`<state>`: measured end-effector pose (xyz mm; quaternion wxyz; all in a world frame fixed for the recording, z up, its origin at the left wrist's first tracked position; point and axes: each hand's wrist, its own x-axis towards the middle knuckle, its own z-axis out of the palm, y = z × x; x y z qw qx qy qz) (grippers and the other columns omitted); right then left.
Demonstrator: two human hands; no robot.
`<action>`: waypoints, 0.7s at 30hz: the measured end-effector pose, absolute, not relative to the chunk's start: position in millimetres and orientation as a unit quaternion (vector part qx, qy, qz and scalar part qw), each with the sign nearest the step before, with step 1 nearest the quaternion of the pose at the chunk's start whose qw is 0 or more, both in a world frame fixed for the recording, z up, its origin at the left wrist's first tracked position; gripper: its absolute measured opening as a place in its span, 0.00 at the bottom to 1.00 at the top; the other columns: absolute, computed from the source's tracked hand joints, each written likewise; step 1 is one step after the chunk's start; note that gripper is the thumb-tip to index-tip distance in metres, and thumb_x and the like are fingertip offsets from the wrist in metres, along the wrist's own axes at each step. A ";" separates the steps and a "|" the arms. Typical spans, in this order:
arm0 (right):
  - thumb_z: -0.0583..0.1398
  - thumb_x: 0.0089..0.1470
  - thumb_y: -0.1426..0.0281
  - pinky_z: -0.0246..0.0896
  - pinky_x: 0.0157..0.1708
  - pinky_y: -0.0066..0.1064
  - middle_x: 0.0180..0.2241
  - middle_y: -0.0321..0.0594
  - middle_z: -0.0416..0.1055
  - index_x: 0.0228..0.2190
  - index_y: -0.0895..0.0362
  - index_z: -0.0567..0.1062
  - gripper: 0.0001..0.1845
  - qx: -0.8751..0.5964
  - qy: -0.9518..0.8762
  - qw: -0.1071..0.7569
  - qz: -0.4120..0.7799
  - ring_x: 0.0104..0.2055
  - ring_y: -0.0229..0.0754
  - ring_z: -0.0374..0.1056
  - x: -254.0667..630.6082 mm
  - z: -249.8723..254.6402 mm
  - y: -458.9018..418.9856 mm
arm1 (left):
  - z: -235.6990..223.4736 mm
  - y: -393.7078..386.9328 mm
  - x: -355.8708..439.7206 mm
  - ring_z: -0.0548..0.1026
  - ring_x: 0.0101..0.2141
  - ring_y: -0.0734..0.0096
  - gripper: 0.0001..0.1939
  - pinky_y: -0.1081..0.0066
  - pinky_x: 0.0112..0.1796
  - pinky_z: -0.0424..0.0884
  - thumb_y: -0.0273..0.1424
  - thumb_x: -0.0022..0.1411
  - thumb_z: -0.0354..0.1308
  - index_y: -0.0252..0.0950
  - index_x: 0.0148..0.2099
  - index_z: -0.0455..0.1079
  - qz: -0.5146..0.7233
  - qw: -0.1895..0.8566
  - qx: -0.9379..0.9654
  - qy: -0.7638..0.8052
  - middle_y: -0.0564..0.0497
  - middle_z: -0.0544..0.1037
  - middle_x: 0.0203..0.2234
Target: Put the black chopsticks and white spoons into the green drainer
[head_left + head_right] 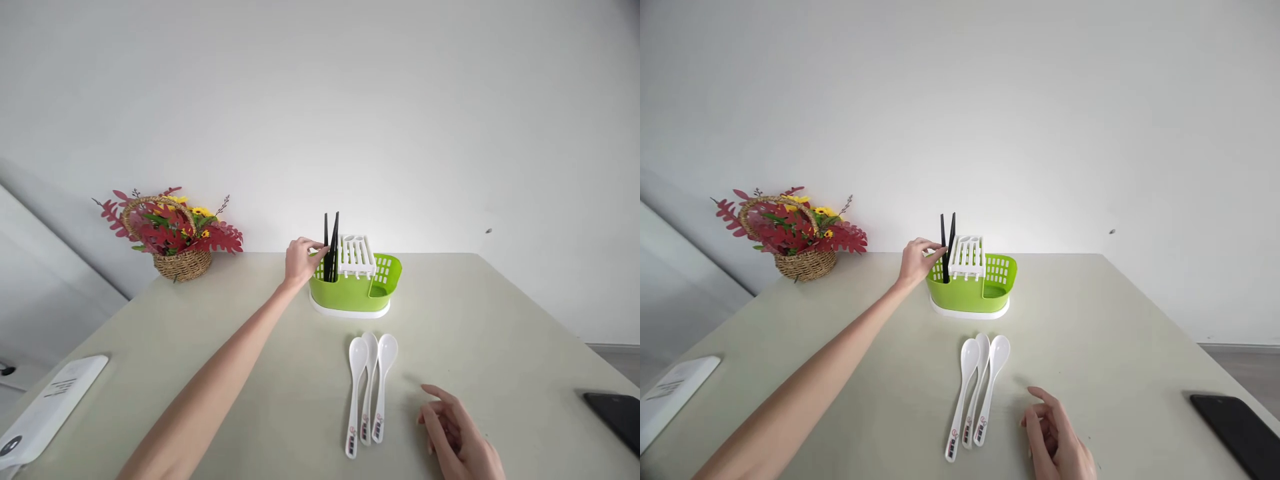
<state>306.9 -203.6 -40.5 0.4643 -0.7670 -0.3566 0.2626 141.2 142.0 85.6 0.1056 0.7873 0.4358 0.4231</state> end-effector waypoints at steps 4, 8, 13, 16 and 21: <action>0.54 0.58 0.45 0.60 0.30 0.31 0.29 0.32 0.74 0.48 0.47 0.73 0.25 -0.758 -0.370 0.473 0.254 0.25 0.40 0.65 306.5 -40.3 -204.4 | 83.2 144.3 134.5 0.76 0.41 0.59 0.16 0.60 0.48 0.71 0.46 0.64 0.64 0.39 0.43 0.82 0.433 0.100 0.771 0.457 0.44 0.80 0.39; 0.54 0.58 0.45 0.63 0.32 0.31 0.30 0.33 0.76 0.47 0.48 0.74 0.26 -0.756 -0.399 0.450 0.258 0.26 0.40 0.68 311.3 -40.5 -205.9 | 75.8 137.6 115.1 0.76 0.38 0.64 0.18 0.65 0.45 0.71 0.45 0.69 0.57 0.36 0.46 0.79 0.500 0.143 0.717 0.464 0.43 0.79 0.41; 0.53 0.58 0.46 0.66 0.34 0.32 0.34 0.37 0.79 0.46 0.49 0.75 0.26 -0.762 -0.436 0.402 0.260 0.33 0.44 0.73 316.7 -40.7 -205.4 | 36.5 110.8 68.5 0.77 0.38 0.63 0.18 0.66 0.43 0.70 0.45 0.69 0.52 0.36 0.42 0.74 0.517 0.228 0.616 0.549 0.44 0.80 0.40; 0.52 0.59 0.49 0.66 0.35 0.32 0.35 0.36 0.79 0.47 0.48 0.74 0.23 -0.766 -0.452 0.382 0.250 0.34 0.44 0.74 318.6 -40.5 -200.1 | 7.6 82.1 39.5 0.76 0.31 0.64 0.18 0.68 0.35 0.68 0.44 0.67 0.52 0.37 0.36 0.73 0.496 0.260 0.614 0.557 0.47 0.79 0.30; 0.52 0.59 0.48 0.65 0.26 0.32 0.39 0.37 0.78 0.50 0.50 0.69 0.25 -0.741 -0.450 0.401 0.297 0.23 0.38 0.70 329.6 -39.8 -171.6 | -12.0 31.5 10.9 0.70 0.24 0.69 0.21 0.72 0.29 0.63 0.48 0.67 0.51 0.38 0.33 0.73 0.463 0.302 0.653 0.517 0.55 0.71 0.21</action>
